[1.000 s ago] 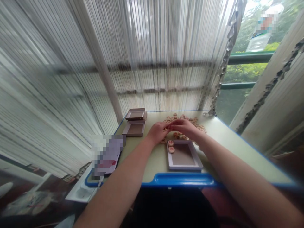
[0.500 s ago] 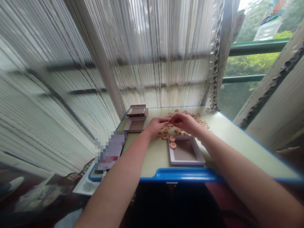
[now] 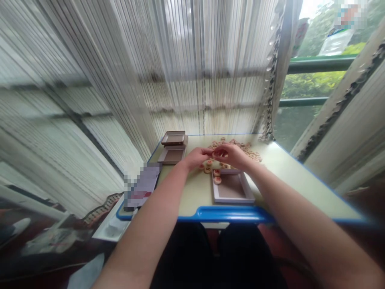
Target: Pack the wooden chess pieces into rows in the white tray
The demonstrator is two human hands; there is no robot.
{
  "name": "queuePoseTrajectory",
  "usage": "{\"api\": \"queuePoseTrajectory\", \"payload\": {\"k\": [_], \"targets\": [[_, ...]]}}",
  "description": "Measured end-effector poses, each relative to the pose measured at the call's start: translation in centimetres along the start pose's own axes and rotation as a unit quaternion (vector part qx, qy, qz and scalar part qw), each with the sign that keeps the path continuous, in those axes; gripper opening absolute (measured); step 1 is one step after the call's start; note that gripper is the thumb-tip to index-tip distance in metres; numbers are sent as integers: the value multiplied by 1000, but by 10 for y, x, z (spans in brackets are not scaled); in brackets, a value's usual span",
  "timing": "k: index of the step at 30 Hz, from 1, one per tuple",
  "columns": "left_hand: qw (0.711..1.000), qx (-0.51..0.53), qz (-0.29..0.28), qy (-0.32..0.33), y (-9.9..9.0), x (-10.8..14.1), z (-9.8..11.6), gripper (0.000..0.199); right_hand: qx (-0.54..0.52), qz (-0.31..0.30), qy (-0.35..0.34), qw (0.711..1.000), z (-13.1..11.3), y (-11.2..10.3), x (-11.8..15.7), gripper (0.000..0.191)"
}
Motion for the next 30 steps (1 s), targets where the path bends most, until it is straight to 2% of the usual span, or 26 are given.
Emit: {"api": "queuePoseTrajectory", "payload": {"k": [3,6,9,10,14,18,23,30], "targets": [[999,-25,24,-3,-1,1,1,36,-19,-15,35,999,2,-5,4,23],[991,-95,96,-15,-9,2,0,41,-53,-20,70,996,1,-13,16,30],[975,-168,147,5,-15,2,1,38,-68,-4,63,996,-9,-21,34,44],[971,-185,153,15,-15,2,1,36,-56,2,53,997,-13,-22,40,41],[952,-260,162,25,-17,3,-5,32,10,-21,25,999,-21,-15,54,23],[935,-317,154,32,-17,3,-10,28,45,-81,-7,996,-29,0,55,22],[929,-328,165,46,-17,3,-9,32,61,-130,-43,989,-40,13,58,17],[925,-342,162,47,-15,4,-7,33,75,-124,-38,989,-37,16,59,15]]}}
Point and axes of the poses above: each hand's wrist, its own x-axis away from the middle knuckle, its own y-axis out of the palm, z = x × y, the point moved 8 cm from there along -x, towards the middle knuckle, and after that the axes turned 5 degrees about z, right-handed, at the moved point
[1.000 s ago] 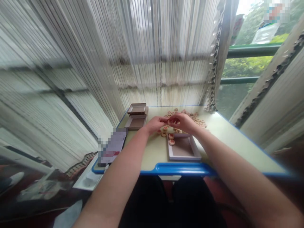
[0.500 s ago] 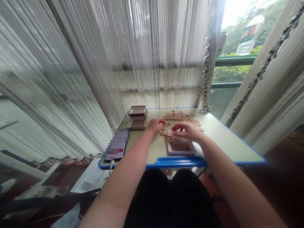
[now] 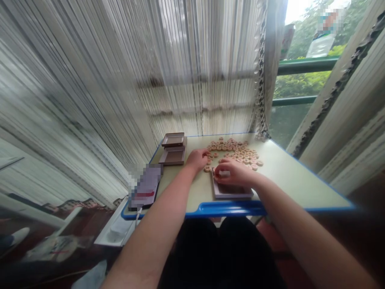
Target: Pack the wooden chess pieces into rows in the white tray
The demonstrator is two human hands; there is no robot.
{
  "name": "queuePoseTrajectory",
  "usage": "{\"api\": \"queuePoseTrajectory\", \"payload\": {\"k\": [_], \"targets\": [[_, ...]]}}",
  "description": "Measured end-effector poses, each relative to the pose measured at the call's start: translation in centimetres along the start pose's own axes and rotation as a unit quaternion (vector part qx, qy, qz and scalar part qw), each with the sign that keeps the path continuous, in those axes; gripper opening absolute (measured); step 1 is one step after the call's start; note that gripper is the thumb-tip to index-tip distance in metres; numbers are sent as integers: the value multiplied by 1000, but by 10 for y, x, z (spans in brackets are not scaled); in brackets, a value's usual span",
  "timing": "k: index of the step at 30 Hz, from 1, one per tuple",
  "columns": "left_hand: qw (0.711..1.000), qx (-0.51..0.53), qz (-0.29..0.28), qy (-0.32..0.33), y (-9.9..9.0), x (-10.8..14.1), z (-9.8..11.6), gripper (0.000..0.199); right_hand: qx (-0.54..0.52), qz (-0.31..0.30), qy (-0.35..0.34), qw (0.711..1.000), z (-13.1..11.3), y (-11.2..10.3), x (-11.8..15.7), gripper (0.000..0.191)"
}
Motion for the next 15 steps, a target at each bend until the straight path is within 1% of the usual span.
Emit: {"api": "queuePoseTrajectory", "payload": {"k": [5,9,13,15], "targets": [[999,-3,29,34,-3,-1,5,30,-8,28,7,1000,0,-1,-1,16],[999,-5,32,39,-4,0,7,28,6,27,17,999,-1,-1,-4,12],[998,-3,35,48,-5,0,10,26,-1,18,5,1000,0,0,-4,16],[999,-3,32,42,-5,0,9,26,-14,18,2,1000,2,-1,-4,18]]}}
Point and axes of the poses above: each hand's wrist, its own x-axis away from the middle knuckle, its own y-axis out of the palm, z = x × y, the point moved 8 cm from there along -x, towards the middle knuckle, and after that the axes turned 5 degrees about z, right-handed, at the moved point
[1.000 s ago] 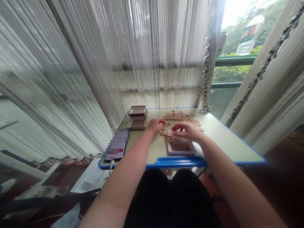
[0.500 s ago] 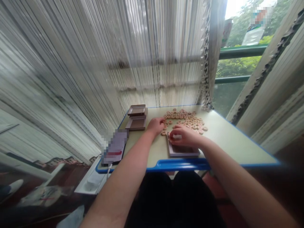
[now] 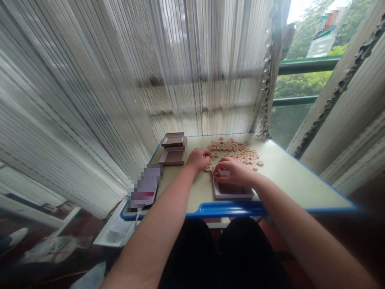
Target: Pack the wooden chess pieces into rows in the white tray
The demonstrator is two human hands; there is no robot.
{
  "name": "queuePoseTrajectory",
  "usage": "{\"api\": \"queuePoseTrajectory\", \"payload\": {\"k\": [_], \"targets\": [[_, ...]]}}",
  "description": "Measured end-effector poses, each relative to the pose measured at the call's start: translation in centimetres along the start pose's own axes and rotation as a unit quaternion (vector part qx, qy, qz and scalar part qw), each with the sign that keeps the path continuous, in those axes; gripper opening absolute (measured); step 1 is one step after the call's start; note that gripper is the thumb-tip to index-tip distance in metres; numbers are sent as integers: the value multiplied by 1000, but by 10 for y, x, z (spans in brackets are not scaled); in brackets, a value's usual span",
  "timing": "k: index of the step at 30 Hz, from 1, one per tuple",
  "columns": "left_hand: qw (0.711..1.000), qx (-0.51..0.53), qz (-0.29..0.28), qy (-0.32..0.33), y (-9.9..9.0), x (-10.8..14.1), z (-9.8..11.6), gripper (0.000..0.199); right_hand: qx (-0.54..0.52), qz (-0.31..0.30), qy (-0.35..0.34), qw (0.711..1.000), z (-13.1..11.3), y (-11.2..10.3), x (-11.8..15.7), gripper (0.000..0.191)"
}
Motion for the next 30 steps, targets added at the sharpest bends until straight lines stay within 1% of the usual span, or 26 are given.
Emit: {"api": "queuePoseTrajectory", "payload": {"k": [5,10,14,16,19,22,25,27,30], "targets": [[999,17,-21,-29,5,1,-6,25,-5,-4,14,1000,7,-2,2,22],[998,33,-17,-41,7,1,-10,26,3,-27,-1,1000,-1,1,1,14],[998,36,-24,-36,7,2,-9,25,-7,-30,-1,1000,-2,1,1,15],[998,36,-29,-39,7,2,-9,25,-9,-27,0,1000,0,0,1,16],[998,27,-32,-56,7,3,-11,25,9,-21,14,1000,8,-3,1,12],[998,18,-25,-51,6,3,-11,25,36,-29,19,999,13,-4,2,9],[998,13,-29,-47,7,4,-12,25,54,-54,9,997,14,0,3,13],[998,10,-31,-48,8,5,-12,25,50,-67,6,996,13,4,3,14],[999,1,-33,-39,8,4,-11,25,37,-70,9,997,13,6,4,17]]}}
Point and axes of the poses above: each hand's wrist, its own x-axis away from the middle knuckle, its own y-axis out of the palm, z = x × y, the point moved 8 cm from there along -x, towards the middle knuckle, and after that the axes turned 5 degrees about z, right-handed, at the moved point
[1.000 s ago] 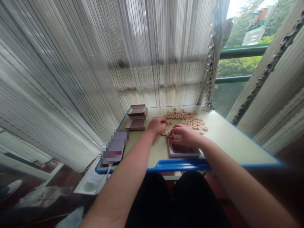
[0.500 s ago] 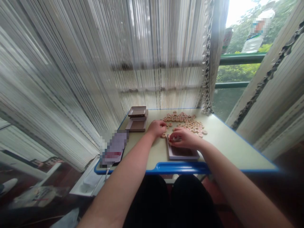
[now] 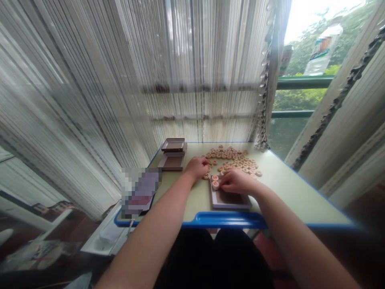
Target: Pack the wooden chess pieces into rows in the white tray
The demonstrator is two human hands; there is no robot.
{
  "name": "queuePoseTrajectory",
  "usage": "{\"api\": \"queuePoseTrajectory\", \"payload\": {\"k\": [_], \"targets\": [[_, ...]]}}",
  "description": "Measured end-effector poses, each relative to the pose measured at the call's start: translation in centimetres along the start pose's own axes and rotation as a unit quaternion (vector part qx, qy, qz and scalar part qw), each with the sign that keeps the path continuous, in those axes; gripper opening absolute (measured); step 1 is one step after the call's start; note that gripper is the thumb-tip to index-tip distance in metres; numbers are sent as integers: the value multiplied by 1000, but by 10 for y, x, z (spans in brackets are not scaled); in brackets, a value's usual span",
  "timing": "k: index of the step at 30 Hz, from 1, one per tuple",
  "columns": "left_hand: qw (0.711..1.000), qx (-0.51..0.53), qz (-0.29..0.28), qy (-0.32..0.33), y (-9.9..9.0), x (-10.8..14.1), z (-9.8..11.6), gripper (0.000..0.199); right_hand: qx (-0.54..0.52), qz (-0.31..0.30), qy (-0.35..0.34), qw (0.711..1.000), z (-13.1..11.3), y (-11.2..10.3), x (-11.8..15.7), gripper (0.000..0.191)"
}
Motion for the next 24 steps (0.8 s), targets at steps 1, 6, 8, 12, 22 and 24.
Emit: {"api": "queuePoseTrajectory", "payload": {"k": [1,6,8,12,22,24], "targets": [[1000,-6,-1,3,0,0,1,25,0,1,2,1000,0,0,0,17],[998,-55,-4,23,-3,1,5,26,12,13,1,1000,2,-4,0,16],[997,-73,-4,35,-4,2,7,27,9,26,5,1000,2,-7,-1,15],[995,-87,-14,53,-3,3,12,28,1,60,5,998,-2,-12,-1,12],[995,-81,-26,43,-3,3,15,25,-46,62,-13,997,-9,-7,-2,11],[995,-87,-24,46,-3,3,16,25,-49,65,-20,996,-9,-7,-2,10]]}}
Point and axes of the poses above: each hand's wrist, its own x-axis away from the middle knuckle, its own y-axis out of the palm, z = x × y, the point moved 8 cm from there along -x, towards the middle knuckle, and after that the axes turned 5 degrees about z, right-handed, at the moved point
